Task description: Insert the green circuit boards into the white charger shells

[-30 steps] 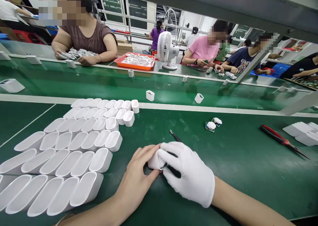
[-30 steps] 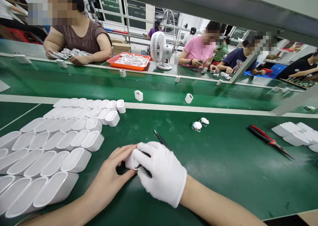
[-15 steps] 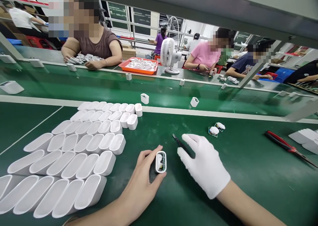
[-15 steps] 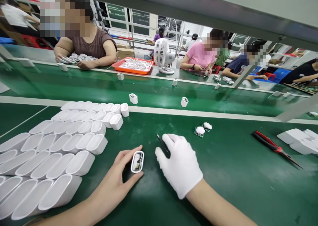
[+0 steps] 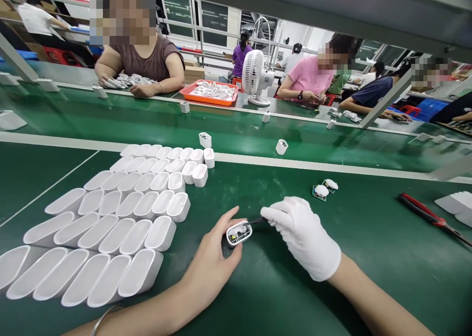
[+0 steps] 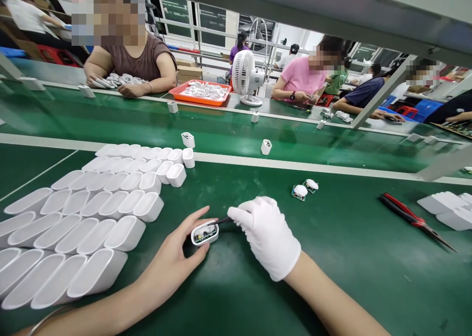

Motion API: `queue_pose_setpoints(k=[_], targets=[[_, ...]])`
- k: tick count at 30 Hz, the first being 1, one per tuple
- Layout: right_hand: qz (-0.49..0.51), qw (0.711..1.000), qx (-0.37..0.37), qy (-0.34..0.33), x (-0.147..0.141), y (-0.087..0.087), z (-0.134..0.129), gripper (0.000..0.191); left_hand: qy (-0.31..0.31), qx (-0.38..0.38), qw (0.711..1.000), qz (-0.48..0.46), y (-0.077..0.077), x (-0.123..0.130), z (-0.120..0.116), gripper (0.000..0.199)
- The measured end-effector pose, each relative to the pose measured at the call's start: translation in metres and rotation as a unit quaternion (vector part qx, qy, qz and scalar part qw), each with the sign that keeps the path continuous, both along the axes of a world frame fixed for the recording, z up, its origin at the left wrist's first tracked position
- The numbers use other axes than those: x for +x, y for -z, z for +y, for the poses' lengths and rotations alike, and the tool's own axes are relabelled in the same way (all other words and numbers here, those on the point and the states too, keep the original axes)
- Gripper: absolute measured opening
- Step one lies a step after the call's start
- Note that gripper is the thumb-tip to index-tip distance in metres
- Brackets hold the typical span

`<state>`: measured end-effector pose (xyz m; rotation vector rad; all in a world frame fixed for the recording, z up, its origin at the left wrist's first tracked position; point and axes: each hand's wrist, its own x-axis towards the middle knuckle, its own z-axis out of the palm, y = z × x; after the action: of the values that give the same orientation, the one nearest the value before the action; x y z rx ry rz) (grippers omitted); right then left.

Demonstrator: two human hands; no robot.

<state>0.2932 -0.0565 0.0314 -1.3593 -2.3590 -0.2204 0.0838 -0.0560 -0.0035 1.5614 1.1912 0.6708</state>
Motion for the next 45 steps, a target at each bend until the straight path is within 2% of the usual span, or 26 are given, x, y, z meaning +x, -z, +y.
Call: queue_pose_setpoints(k=[5,7,10,13,15,17,19,22,24,26,28,29,30,33,36,39,42,44,45], targets=[[-0.021,0.999,-0.037,0.011,0.001,0.000,0.001,0.033,0.008,0.002,1.000,0.008,0.000,0.000,0.000,0.059],[-0.001,0.997,-0.059,0.047,0.007,0.000,0.002,0.028,0.006,0.018,1.000,0.011,0.001,0.000,-0.001,0.060],[-0.003,0.983,-0.130,0.130,0.013,0.002,0.001,0.021,0.000,0.039,0.999,0.019,0.003,0.000,-0.002,0.063],[-0.038,0.970,-0.188,0.152,0.009,0.004,-0.002,0.016,-0.011,0.052,0.998,0.025,0.003,0.000,-0.004,0.070],[-0.010,0.978,-0.158,0.139,-0.001,0.006,-0.006,0.017,-0.008,0.061,0.998,0.024,0.002,0.001,-0.005,0.075],[0.046,0.987,-0.119,0.100,-0.014,0.007,-0.010,0.035,0.005,0.073,0.997,0.016,0.003,0.002,-0.005,0.078],[0.081,0.986,-0.145,0.030,-0.028,0.008,-0.013,0.043,0.015,0.086,0.996,0.007,0.005,0.002,-0.005,0.079],[0.118,0.961,-0.243,-0.052,-0.043,0.006,-0.007,0.025,0.008,0.103,0.995,0.015,0.011,0.002,-0.005,0.081],[0.184,0.943,-0.270,-0.054,-0.043,0.002,0.009,0.014,0.004,0.106,0.994,0.030,0.015,0.002,-0.005,0.082],[0.246,0.936,-0.250,0.017,-0.031,-0.006,0.036,0.019,0.011,0.101,0.994,0.039,0.017,0.002,-0.006,0.080],[0.265,0.932,-0.185,0.162,-0.009,-0.013,0.070,0.029,0.026,0.095,0.994,0.048,0.016,0.001,-0.007,0.078],[0.255,0.919,-0.140,0.268,0.004,-0.016,0.089,0.033,0.034,0.095,0.993,0.055,0.015,0.001,-0.008,0.078],[0.251,0.905,-0.122,0.321,0.017,-0.018,0.107,0.035,0.041,0.097,0.992,0.063,0.013,0.001,-0.008,0.077],[0.245,0.870,-0.108,0.415,0.050,-0.017,0.153,0.035,0.061,0.096,0.990,0.089,0.007,0.001,-0.010,0.075],[0.239,0.848,-0.120,0.457,0.060,-0.011,0.179,0.027,0.071,0.093,0.988,0.101,0.006,0.000,-0.009,0.075],[0.242,0.853,-0.116,0.448,0.044,-0.009,0.188,0.023,0.081,0.105,0.985,0.111,0.011,0.000,-0.008,0.074],[0.258,0.883,-0.097,0.381,0.005,-0.011,0.185,0.030,0.077,0.149,0.978,0.124,0.014,-0.001,-0.009,0.076],[0.280,0.901,-0.123,0.307,-0.030,-0.009,0.176,0.024,0.088,0.233,0.960,0.127,0.004,-0.004,-0.013,0.069],[0.294,0.905,-0.149,0.268,-0.050,-0.006,0.168,0.021,0.107,0.297,0.941,0.120,-0.007,-0.007,-0.015,0.061]])
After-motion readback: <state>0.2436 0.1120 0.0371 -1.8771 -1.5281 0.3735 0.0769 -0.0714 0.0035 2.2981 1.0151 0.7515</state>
